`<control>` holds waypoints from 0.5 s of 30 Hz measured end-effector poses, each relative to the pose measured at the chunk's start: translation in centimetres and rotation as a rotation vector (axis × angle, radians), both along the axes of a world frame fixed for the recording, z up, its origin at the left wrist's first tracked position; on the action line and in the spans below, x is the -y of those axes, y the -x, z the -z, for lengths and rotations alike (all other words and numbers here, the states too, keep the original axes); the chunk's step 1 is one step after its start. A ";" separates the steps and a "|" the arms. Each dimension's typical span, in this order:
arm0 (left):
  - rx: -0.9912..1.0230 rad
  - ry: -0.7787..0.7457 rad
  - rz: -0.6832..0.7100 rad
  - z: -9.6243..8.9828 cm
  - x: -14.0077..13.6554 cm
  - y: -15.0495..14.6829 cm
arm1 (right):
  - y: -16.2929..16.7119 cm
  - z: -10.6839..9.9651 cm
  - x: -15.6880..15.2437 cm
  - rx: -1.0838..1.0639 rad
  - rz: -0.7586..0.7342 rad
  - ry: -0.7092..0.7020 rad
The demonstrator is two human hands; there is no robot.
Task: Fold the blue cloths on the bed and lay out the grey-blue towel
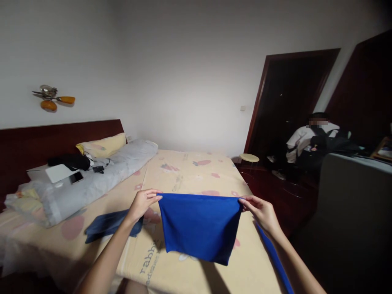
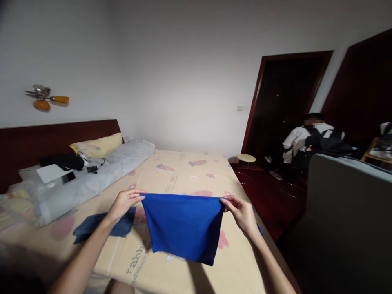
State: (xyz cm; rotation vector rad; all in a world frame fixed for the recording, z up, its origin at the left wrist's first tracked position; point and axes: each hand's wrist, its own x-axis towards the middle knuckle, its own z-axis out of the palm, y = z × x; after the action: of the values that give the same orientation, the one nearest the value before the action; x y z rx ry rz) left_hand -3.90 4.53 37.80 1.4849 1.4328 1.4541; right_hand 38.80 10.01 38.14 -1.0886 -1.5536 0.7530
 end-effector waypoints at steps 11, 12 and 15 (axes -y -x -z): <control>-0.029 0.077 0.034 2.3 -5.3 0.5 | 1.1 3.4 -4.0 -0.028 -0.099 0.239; -0.024 0.100 0.034 2.9 -5.8 0.2 | 1.5 4.1 -4.6 -0.043 -0.098 0.252; 0.002 0.165 0.020 4.4 -7.8 -0.8 | 2.4 5.6 -6.5 -0.075 -0.083 0.284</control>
State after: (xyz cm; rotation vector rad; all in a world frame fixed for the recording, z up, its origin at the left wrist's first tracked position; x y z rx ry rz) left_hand -3.06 12.29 33.40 1.3914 1.4943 1.2909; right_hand 36.38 16.56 32.53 -1.1909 -1.4648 1.0838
